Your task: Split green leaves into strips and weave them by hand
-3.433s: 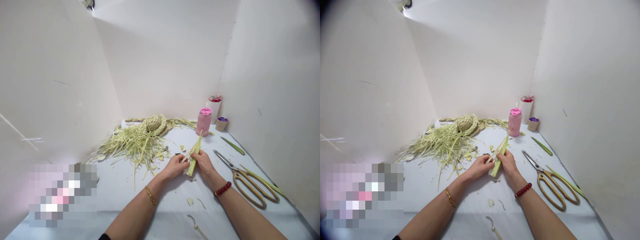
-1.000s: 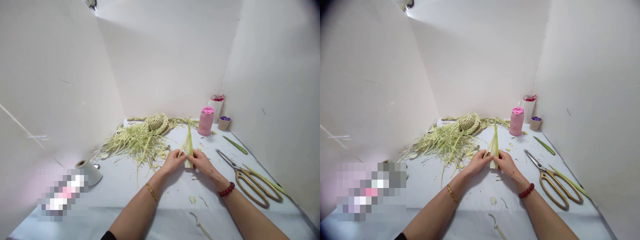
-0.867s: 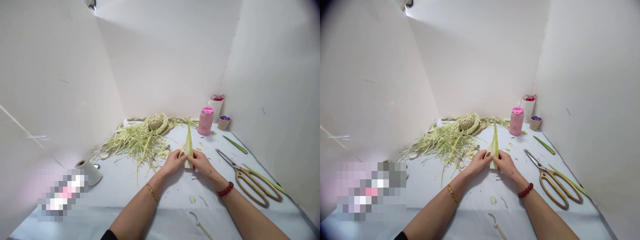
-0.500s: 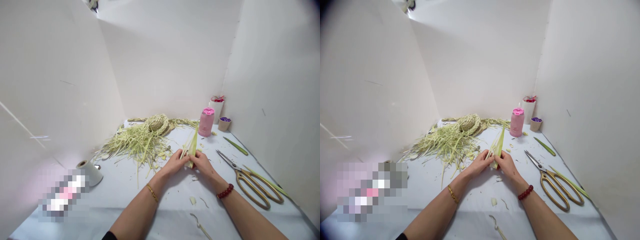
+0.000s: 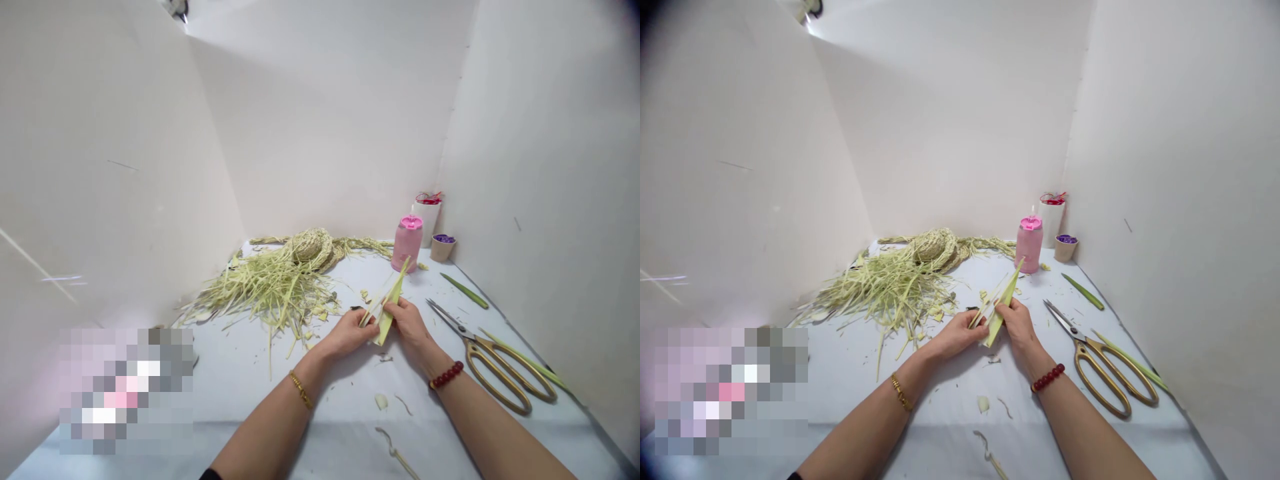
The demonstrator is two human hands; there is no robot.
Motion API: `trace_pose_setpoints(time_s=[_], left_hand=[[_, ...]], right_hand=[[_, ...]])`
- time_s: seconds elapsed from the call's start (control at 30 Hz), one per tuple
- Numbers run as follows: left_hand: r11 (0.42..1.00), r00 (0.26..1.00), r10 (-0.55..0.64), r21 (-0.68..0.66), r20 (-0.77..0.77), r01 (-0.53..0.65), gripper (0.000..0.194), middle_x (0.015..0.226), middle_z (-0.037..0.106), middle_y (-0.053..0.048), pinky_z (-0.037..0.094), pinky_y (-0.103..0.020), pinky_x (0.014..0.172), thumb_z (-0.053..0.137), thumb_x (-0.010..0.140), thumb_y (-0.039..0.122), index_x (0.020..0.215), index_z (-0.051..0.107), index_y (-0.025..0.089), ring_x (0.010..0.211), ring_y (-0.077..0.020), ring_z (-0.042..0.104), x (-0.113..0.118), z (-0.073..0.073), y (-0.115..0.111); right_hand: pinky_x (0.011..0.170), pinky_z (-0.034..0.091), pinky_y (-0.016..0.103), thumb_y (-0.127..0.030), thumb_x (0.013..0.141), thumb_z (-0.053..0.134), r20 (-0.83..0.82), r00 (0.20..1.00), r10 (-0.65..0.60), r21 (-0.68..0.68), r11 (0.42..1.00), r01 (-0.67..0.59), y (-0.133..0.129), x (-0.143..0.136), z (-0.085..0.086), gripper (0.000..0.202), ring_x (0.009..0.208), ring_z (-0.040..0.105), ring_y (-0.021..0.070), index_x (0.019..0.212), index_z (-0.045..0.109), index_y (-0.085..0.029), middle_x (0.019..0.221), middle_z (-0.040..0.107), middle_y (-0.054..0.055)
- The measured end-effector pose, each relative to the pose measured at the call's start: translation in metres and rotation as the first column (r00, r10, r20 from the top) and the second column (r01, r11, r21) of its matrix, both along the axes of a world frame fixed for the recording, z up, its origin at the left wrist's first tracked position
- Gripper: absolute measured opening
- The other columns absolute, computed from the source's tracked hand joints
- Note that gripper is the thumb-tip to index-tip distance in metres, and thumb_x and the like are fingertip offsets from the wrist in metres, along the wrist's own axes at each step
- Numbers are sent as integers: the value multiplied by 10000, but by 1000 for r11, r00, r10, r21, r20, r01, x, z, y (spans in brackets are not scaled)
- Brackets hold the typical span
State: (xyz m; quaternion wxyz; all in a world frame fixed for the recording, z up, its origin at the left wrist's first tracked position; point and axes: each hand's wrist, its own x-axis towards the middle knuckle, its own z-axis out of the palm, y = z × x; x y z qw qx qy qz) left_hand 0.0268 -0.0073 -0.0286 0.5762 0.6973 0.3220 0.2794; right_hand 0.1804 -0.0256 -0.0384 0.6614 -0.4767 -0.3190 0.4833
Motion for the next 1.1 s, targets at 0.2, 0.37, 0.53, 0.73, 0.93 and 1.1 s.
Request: trace_pose_setpoints(time_s=[0.2, 0.37, 0.53, 0.73, 0.93, 1.1], left_hand=[[991, 987, -131, -1, -89, 131, 195, 621, 393, 41, 242, -226, 479, 600, 712, 282, 707, 439, 173, 527, -68, 319, -5, 3, 0], [987, 970, -152, 17, -190, 158, 213, 603, 380, 53, 242, -219, 469, 600, 710, 323, 701, 442, 181, 510, -67, 309, -18, 16, 6], [998, 982, -66, -14, -178, 64, 230, 578, 400, 62, 231, -213, 466, 637, 690, 337, 708, 474, 176, 488, -61, 317, -21, 15, 12], [956, 952, 293, 0, 85, -294, 164, 606, 437, 54, 301, -206, 534, 623, 733, 256, 715, 482, 175, 521, -64, 357, -5, -2, 10], [971, 961, 241, -22, 133, -240, 130, 696, 533, 14, 345, -215, 599, 669, 702, 199, 771, 574, 145, 610, -82, 444, 0, -24, 9], [981, 970, 191, -60, 148, -184, 149, 696, 523, 21, 336, -214, 570, 679, 707, 228, 785, 577, 152, 589, -75, 423, 1, -26, 8]], right_hand=[[524, 474, 197, -185, 520, 711, -125, 951, -283, 25, 957, 288, 13, 36, 1, 210, 574, 559, 109, 720, 654, -158, 629, 641, -32], [515, 475, 167, -190, 516, 720, -194, 886, -421, 51, 898, 437, 12, 76, 16, 187, 572, 543, 79, 661, 605, -163, 625, 605, -39], [486, 469, 163, -213, 582, 681, -207, 786, -582, 27, 800, 599, 1, 94, 26, 162, 522, 517, 65, 673, 553, -174, 604, 578, -45], [465, 488, 243, -456, 652, 706, 180, 984, 8, -91, 996, 9, -14, 14, 18, 366, 640, 616, 162, 857, 614, -167, 794, 673, 59], [481, 424, 273, -456, 705, 601, 460, 882, 98, -131, 991, -41, -21, -19, -8, 275, 476, 507, 136, 699, 544, -188, 551, 566, -10], [509, 366, 302, -442, 766, 494, 822, 570, -15, -65, 991, 120, -21, -3, -15, 283, 464, 499, 165, 589, 475, -221, 460, 535, -3]])
